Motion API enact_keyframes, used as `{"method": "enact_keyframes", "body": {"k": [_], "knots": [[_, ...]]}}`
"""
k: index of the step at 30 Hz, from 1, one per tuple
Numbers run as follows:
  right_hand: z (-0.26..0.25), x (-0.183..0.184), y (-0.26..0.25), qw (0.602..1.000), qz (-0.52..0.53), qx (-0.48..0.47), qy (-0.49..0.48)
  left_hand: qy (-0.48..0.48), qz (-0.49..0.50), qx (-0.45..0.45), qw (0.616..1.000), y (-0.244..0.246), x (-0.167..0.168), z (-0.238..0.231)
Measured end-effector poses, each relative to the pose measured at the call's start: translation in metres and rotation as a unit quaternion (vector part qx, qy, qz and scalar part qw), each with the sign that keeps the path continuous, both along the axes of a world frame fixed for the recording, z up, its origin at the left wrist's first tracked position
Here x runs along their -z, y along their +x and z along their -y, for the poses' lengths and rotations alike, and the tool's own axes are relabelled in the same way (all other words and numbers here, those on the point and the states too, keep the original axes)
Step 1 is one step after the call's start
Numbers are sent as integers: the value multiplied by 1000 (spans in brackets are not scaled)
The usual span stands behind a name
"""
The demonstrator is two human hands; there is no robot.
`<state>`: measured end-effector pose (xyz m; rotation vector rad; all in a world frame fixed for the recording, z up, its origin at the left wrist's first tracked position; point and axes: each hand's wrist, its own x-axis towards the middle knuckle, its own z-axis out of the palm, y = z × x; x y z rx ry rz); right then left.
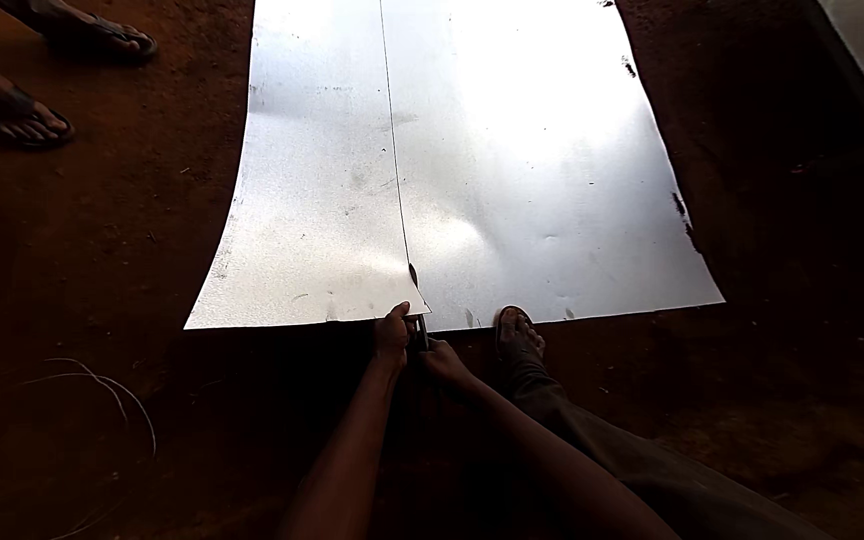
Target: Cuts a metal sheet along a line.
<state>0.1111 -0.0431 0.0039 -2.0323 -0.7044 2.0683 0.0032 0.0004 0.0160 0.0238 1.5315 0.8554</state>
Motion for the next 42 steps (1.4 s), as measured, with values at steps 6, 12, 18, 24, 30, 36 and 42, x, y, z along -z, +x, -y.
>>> {"method": "enact_keyframes", "body": {"k": [6, 12, 18, 24, 30, 36, 42], "knots": [[-19, -15, 9, 997, -48, 52, -27, 4, 11, -7, 1000, -1, 2, 0], [-28, -11, 3, 997, -51, 58, -24, 2, 10, -4, 1000, -1, -1, -2], [-20, -11, 8, 994, -34, 87, -59, -9, 12, -4, 1000, -1, -3, -4], [-10, -17, 11, 992, -54, 52, -101, -3, 8, 1, 1000, 1, -6, -4], [-14, -1, 3, 992, 1, 73, -98, 1, 10, -9, 1000, 0, -4, -4], [-13, 9, -6, 993, 46, 70, -82, -5, 11, -9, 1000, 0, -4, -5], [-6, 20, -1, 995, 98, -12, -22, 0, 11, -11, 1000, 1, -10, -7]]}}
